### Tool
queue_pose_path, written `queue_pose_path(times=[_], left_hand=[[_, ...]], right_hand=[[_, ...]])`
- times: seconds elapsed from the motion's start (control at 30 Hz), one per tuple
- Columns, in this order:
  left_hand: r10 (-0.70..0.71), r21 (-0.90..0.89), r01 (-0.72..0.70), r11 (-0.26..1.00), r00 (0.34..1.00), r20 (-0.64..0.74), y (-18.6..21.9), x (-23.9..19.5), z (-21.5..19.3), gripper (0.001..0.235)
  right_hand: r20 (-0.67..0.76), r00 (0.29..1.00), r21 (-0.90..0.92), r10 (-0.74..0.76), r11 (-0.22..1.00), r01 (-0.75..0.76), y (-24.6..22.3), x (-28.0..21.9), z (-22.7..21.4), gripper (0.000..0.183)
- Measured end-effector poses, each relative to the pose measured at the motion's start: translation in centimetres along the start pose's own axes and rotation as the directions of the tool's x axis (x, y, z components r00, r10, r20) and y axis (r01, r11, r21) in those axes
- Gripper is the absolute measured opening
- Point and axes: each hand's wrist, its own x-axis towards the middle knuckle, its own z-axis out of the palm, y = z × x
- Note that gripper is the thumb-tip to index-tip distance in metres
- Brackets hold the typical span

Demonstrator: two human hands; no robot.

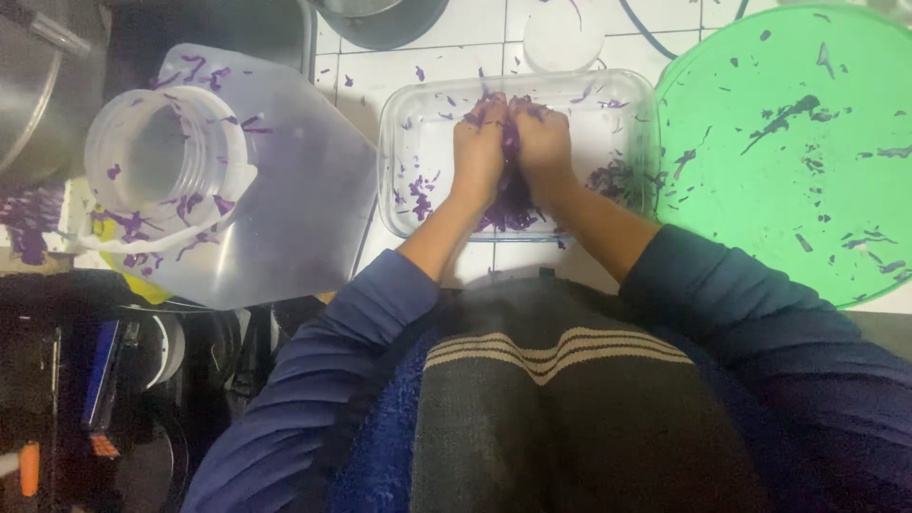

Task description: The person mixes shredded red cabbage in a glass container by hand, adds salt from a packet, and transfers handfuls of the cabbage into a larger plastic jug.

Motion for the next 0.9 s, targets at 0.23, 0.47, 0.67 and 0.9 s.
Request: queue_pose_path(times=[0.23, 0.47, 0.67, 0.9], left_hand=[[-0.048, 0.383, 0.010, 0.924, 0.995, 0.091, 5.1, -0.5, -2.2, 0.067], [0.100, 0.629, -0.493, 0.602, 0.827, 0.553, 6.2, -1.2, -8.0, 0.102], [0.026, 0.577, -0.816, -0.018, 0.577, 0.817, 3.6, -0.9, -8.1, 0.155], [0.126, 0.592, -0.801, 0.087, 0.598, 0.792, 2.6, 3.0, -7.2, 0.118]], right_hand=[[0.344, 0.936, -0.188, -0.073, 0.971, 0.145, -2.2, 1.1, -3.1, 0.042], [0.460, 0.845, -0.760, 0.271, 0.612, 0.218, -11.3, -4.8, -4.1, 0.089], [0.788, 0.615, -0.615, 0.017, 0.021, 0.788, -8.0, -2.9, -4.8, 0.147], [0.744, 0.668, -0.666, -0.003, 0.079, 0.742, -6.8, 0.7, -3.3, 0.106]])
